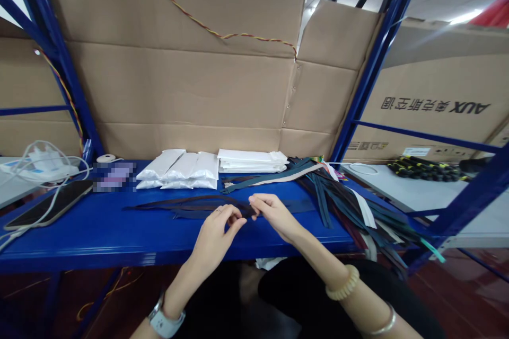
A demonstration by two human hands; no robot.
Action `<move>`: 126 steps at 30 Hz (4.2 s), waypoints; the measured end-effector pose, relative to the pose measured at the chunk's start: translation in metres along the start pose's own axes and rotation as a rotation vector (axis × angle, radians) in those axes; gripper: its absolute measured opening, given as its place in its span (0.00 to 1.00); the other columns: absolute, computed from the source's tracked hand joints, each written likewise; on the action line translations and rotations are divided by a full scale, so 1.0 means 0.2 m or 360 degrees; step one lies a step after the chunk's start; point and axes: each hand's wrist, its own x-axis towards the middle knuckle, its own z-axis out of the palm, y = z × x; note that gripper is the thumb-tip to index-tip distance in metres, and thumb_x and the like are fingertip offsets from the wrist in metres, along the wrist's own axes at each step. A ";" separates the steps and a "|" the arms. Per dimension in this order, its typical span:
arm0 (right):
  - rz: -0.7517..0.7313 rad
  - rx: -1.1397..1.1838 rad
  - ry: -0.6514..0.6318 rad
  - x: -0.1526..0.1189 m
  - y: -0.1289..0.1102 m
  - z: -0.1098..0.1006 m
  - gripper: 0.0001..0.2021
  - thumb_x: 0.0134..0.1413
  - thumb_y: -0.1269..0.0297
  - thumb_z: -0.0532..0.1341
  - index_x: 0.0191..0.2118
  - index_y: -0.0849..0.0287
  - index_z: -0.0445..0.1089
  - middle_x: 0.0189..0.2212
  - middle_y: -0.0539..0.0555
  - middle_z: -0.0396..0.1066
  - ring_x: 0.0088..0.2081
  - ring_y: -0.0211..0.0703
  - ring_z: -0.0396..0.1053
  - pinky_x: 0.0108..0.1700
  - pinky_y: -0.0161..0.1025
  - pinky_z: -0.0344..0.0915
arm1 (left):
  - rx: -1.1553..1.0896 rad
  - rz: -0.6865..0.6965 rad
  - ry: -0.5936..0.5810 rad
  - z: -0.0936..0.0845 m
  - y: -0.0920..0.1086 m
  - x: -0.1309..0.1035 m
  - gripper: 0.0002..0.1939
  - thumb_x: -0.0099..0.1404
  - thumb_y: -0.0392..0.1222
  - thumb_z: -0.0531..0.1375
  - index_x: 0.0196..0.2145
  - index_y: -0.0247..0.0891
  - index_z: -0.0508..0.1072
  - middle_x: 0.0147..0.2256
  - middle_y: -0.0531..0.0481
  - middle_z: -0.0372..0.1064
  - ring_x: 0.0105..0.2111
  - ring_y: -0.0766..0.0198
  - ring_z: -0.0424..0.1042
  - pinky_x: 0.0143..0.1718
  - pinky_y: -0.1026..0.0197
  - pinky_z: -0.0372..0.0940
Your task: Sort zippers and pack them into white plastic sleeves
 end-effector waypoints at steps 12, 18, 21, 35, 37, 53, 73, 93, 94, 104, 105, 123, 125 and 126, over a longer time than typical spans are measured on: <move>0.0063 0.0141 -0.0156 -0.03 0.02 0.07 0.11 0.55 0.59 0.60 0.32 0.59 0.59 0.21 0.45 0.60 0.25 0.33 0.58 0.31 0.33 0.54 | 0.0538 0.0142 0.0053 0.06 -0.07 -0.02 0.13 0.70 0.41 0.46 0.31 0.39 0.65 0.31 0.51 0.67 0.34 0.61 0.66 0.36 0.59 0.57; -0.0029 -0.0025 -0.0170 -0.03 0.04 0.05 0.12 0.55 0.61 0.59 0.42 0.55 0.57 0.21 0.42 0.58 0.23 0.33 0.58 0.29 0.32 0.54 | 0.1021 0.0382 -0.0022 0.04 -0.10 0.00 0.12 0.71 0.40 0.45 0.34 0.38 0.65 0.33 0.49 0.67 0.36 0.58 0.64 0.35 0.56 0.54; -0.0039 -0.0068 -0.0066 -0.01 0.02 0.00 0.12 0.54 0.62 0.59 0.41 0.55 0.56 0.20 0.41 0.57 0.22 0.32 0.57 0.27 0.31 0.54 | 0.1184 0.0409 0.0025 -0.02 -0.12 0.01 0.11 0.70 0.40 0.46 0.35 0.38 0.66 0.33 0.49 0.68 0.37 0.57 0.63 0.35 0.56 0.52; -0.0186 -0.0981 0.1136 -0.07 -0.19 -0.66 0.15 0.47 0.61 0.60 0.39 0.56 0.56 0.21 0.46 0.66 0.20 0.37 0.62 0.26 0.33 0.56 | 0.1458 -0.0138 0.0361 -0.54 -0.43 0.00 0.14 0.70 0.45 0.45 0.33 0.39 0.66 0.34 0.46 0.70 0.42 0.53 0.65 0.36 0.56 0.52; -0.0155 -0.1377 0.1211 -0.08 -0.19 -0.71 0.12 0.47 0.64 0.59 0.38 0.56 0.57 0.19 0.46 0.66 0.21 0.38 0.62 0.28 0.34 0.55 | 0.1403 -0.0163 0.0322 -0.57 -0.42 -0.01 0.14 0.70 0.46 0.45 0.32 0.40 0.66 0.33 0.46 0.70 0.42 0.53 0.65 0.36 0.57 0.53; 0.0603 -0.2378 0.0519 -0.08 0.01 -0.74 0.11 0.50 0.58 0.61 0.38 0.58 0.69 0.37 0.60 0.70 0.40 0.51 0.69 0.40 0.41 0.60 | 0.0744 -0.0173 -0.0321 -0.50 -0.34 -0.04 0.14 0.65 0.50 0.50 0.27 0.39 0.65 0.25 0.52 0.67 0.28 0.62 0.65 0.30 0.62 0.53; 0.0081 -0.2005 -0.0035 0.49 0.22 0.01 0.09 0.57 0.70 0.56 0.40 0.59 0.71 0.40 0.58 0.70 0.42 0.45 0.69 0.41 0.36 0.59 | 0.0567 -0.0091 -0.0267 -0.34 -0.28 -0.02 0.10 0.64 0.45 0.52 0.39 0.41 0.70 0.27 0.53 0.67 0.28 0.63 0.67 0.30 0.63 0.58; -0.0276 -0.1531 0.0168 -0.02 -0.02 0.25 0.05 0.59 0.63 0.53 0.37 0.58 0.63 0.25 0.51 0.70 0.27 0.41 0.67 0.34 0.36 0.55 | 0.0191 -0.0182 0.0143 -0.12 -0.13 0.00 0.19 0.69 0.48 0.46 0.26 0.38 0.66 0.25 0.51 0.69 0.27 0.63 0.68 0.31 0.62 0.57; -0.0222 -0.1405 0.0145 -0.03 -0.02 0.26 0.05 0.59 0.63 0.53 0.37 0.57 0.63 0.25 0.50 0.70 0.27 0.40 0.67 0.32 0.35 0.55 | 0.0230 -0.0149 0.0126 -0.12 -0.13 0.00 0.19 0.69 0.47 0.45 0.26 0.38 0.66 0.26 0.51 0.70 0.28 0.63 0.69 0.32 0.61 0.57; 0.0095 -0.0409 0.0043 -0.02 -0.02 0.27 0.06 0.55 0.66 0.51 0.28 0.57 0.60 0.20 0.46 0.65 0.19 0.33 0.62 0.24 0.31 0.58 | 0.0506 0.0088 0.0073 -0.10 -0.11 -0.01 0.17 0.70 0.43 0.45 0.32 0.38 0.70 0.38 0.45 0.73 0.44 0.58 0.69 0.41 0.56 0.56; 0.0072 -0.0430 0.0065 -0.02 -0.03 0.27 0.06 0.54 0.67 0.51 0.27 0.57 0.59 0.20 0.46 0.64 0.19 0.33 0.61 0.24 0.30 0.57 | 0.0537 0.0091 0.0101 -0.10 -0.10 -0.01 0.16 0.70 0.43 0.45 0.32 0.38 0.69 0.37 0.46 0.73 0.42 0.58 0.69 0.40 0.57 0.56; -0.0064 -0.1813 0.0535 0.06 -0.11 -0.03 0.13 0.50 0.66 0.53 0.17 0.60 0.57 0.25 0.51 0.61 0.24 0.34 0.55 0.26 0.34 0.45 | 0.0707 -0.0239 0.0821 -0.38 -0.21 -0.01 0.20 0.68 0.45 0.47 0.18 0.40 0.53 0.14 0.57 0.50 0.19 0.66 0.54 0.34 0.60 0.53; -0.0099 -0.1971 0.0670 0.08 -0.12 -0.13 0.14 0.51 0.65 0.53 0.17 0.61 0.60 0.28 0.53 0.63 0.27 0.35 0.57 0.28 0.35 0.47 | 0.0710 -0.0351 0.0883 -0.47 -0.29 -0.02 0.21 0.68 0.46 0.48 0.18 0.39 0.52 0.14 0.57 0.48 0.18 0.67 0.52 0.30 0.61 0.51; -0.0114 -0.2045 0.0749 0.09 -0.13 -0.18 0.14 0.51 0.64 0.53 0.17 0.61 0.61 0.30 0.53 0.64 0.28 0.36 0.58 0.28 0.35 0.48 | 0.0693 -0.0416 0.0933 -0.52 -0.33 -0.02 0.21 0.67 0.47 0.48 0.18 0.39 0.52 0.14 0.57 0.49 0.18 0.68 0.52 0.28 0.61 0.49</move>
